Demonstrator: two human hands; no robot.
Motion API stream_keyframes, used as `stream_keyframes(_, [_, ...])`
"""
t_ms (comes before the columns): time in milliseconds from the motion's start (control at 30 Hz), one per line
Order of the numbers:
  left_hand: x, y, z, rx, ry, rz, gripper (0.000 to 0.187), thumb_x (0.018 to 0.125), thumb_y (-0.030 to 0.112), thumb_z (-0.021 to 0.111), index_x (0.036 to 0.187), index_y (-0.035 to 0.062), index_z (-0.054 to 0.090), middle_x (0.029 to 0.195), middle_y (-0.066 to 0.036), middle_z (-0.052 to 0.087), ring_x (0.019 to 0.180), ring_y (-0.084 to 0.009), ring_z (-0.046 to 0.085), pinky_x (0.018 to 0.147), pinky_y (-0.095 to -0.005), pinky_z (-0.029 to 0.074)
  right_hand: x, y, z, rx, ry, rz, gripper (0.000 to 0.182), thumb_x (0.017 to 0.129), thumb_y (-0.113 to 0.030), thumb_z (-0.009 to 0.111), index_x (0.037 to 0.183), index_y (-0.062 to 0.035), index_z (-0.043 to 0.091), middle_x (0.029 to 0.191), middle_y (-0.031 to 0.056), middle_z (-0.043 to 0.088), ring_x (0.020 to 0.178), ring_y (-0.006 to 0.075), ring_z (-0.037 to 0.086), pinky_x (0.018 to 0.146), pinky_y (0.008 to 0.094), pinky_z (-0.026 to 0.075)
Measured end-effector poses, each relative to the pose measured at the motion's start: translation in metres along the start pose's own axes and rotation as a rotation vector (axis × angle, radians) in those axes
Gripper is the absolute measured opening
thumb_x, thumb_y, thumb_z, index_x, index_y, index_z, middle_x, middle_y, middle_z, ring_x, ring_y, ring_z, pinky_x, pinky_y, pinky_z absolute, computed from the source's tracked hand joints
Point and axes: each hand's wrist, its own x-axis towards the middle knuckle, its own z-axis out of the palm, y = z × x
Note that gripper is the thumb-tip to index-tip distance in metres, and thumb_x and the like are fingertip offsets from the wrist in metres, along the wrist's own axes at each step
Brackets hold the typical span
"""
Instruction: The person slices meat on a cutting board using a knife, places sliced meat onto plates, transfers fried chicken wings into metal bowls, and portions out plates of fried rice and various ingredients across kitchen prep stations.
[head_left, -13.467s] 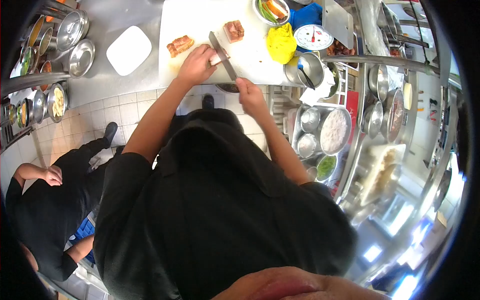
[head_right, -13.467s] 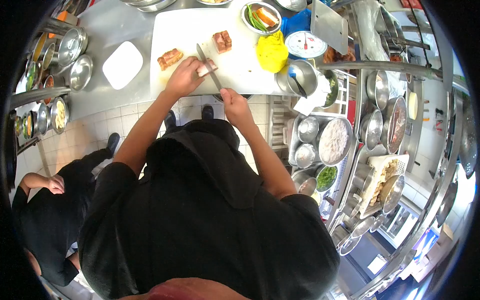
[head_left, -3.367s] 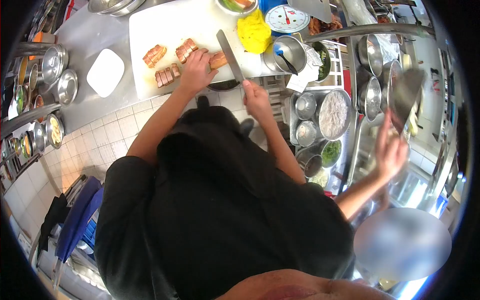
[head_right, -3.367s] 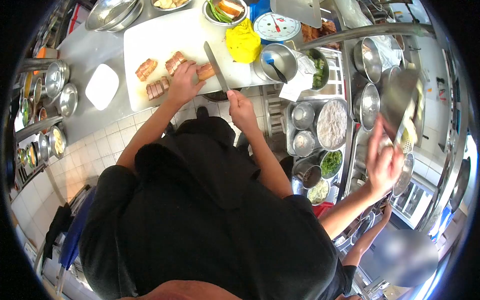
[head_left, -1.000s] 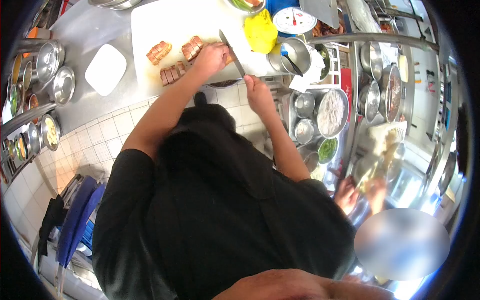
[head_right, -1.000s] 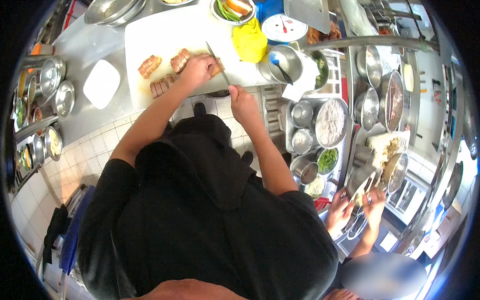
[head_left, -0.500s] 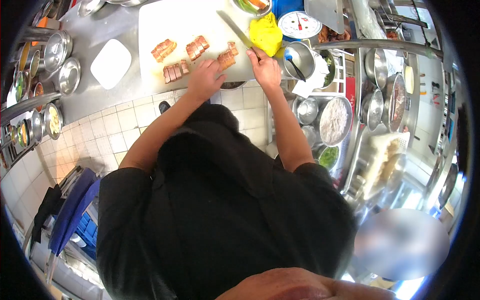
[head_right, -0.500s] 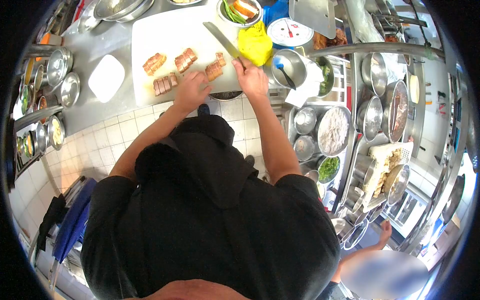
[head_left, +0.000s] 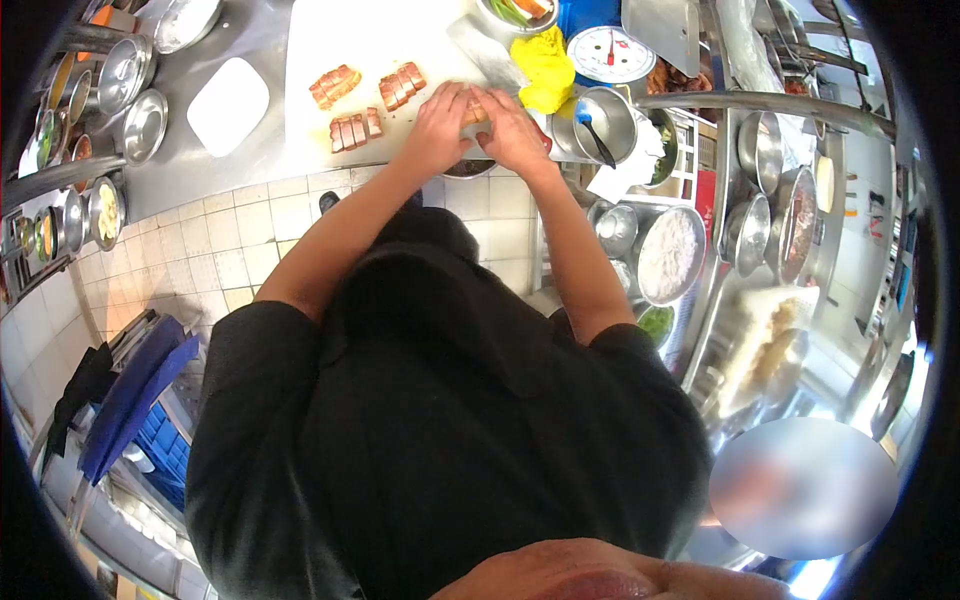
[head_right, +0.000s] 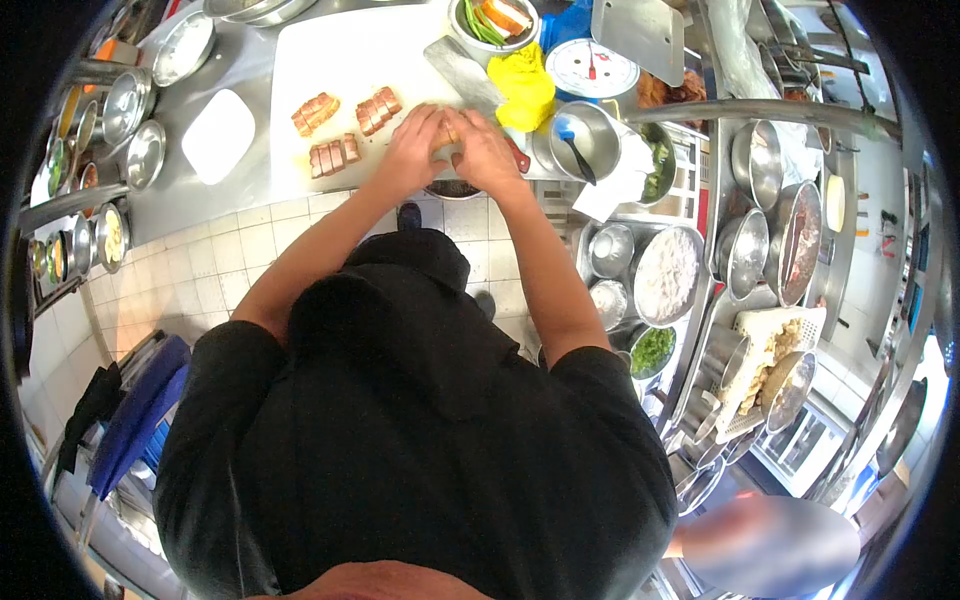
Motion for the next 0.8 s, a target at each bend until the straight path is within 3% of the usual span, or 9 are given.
stream_keyframes(33, [-0.006, 0.002, -0.003, 0.044, 0.065, 0.019, 0.070, 0.066, 0.007, 0.076, 0.129, -0.0003, 0.045, 0.128, -0.019, 0.048, 0.120, -0.0369, 0.047, 0.100, -0.0456, 0.039, 0.002, 0.001, 0.002, 0.044, 0.005, 0.014, 0.063, 0.070, -0.002, 0.072, 0.130, -0.0077, 0.053, 0.126, 0.0166, 0.052, 0.114, 0.0365, 0.052, 0.097, 0.0406, 0.043])
stream_keyframes(167, [-0.017, 0.002, -0.001, -0.014, 0.009, -0.172, 0.063, 0.067, 0.004, 0.074, 0.124, -0.0013, 0.048, 0.123, -0.020, 0.050, 0.117, -0.0371, 0.048, 0.098, -0.0435, 0.041, 0.005, 0.003, 0.014, 0.145, 0.081, 0.052, 0.053, 0.070, -0.001, 0.073, 0.122, -0.0054, 0.059, 0.112, 0.0182, 0.056, 0.104, 0.0387, 0.056, 0.090, 0.0414, 0.046])
stream_keyframes(433, [-0.004, 0.000, -0.063, -0.035, 0.160, -0.229, 0.051, 0.069, -0.002, 0.068, 0.117, -0.0010, 0.054, 0.110, -0.020, 0.054, 0.108, -0.0386, 0.052, 0.093, -0.0442, 0.045, 0.045, -0.047, 0.005, 0.208, 0.045, -0.050, 0.048, 0.072, -0.002, 0.068, 0.119, -0.0042, 0.059, 0.111, 0.0192, 0.057, 0.103, 0.0373, 0.058, 0.089, 0.0414, 0.048])
stream_keyframes(567, [0.008, -0.042, -0.080, 0.034, 0.061, -0.336, 0.053, 0.072, 0.004, 0.072, 0.120, -0.0031, 0.053, 0.115, -0.022, 0.055, 0.109, -0.0389, 0.052, 0.096, -0.0431, 0.044, 0.090, -0.058, 0.019, 0.058, -0.012, -0.115, 0.051, 0.073, -0.006, 0.069, 0.123, -0.0068, 0.058, 0.114, 0.0169, 0.057, 0.105, 0.0352, 0.058, 0.091, 0.0395, 0.048])
stream_keyframes(600, [0.010, -0.049, -0.081, 0.063, 0.031, -0.349, 0.053, 0.074, 0.013, 0.073, 0.121, -0.0019, 0.055, 0.115, -0.021, 0.057, 0.110, -0.0367, 0.053, 0.095, -0.0421, 0.044, 0.094, -0.059, 0.023, 0.015, -0.050, -0.123, 0.052, 0.073, -0.007, 0.069, 0.124, -0.0074, 0.058, 0.115, 0.0164, 0.057, 0.105, 0.0347, 0.058, 0.091, 0.0391, 0.048])
stream_keyframes(733, [0.002, -0.054, -0.100, 0.093, -0.001, -0.302, 0.058, 0.074, 0.016, 0.074, 0.125, -0.0012, 0.053, 0.119, -0.019, 0.057, 0.112, -0.0345, 0.054, 0.096, -0.0409, 0.044, 0.093, -0.064, 0.014, 0.043, -0.151, -0.056, 0.056, 0.076, -0.013, 0.070, 0.129, -0.0090, 0.054, 0.121, 0.0158, 0.055, 0.110, 0.0326, 0.056, 0.096, 0.0385, 0.045])
stream_keyframes(800, [-0.009, -0.043, -0.131, 0.136, 0.030, -0.287, 0.061, 0.074, 0.017, 0.075, 0.127, -0.0005, 0.052, 0.121, -0.018, 0.057, 0.112, -0.0335, 0.054, 0.096, -0.0406, 0.044, 0.083, -0.058, 0.016, 0.085, -0.036, -0.032, 0.051, 0.077, -0.014, 0.070, 0.126, -0.0074, 0.056, 0.116, 0.0163, 0.058, 0.105, 0.0324, 0.059, 0.092, 0.0382, 0.047])
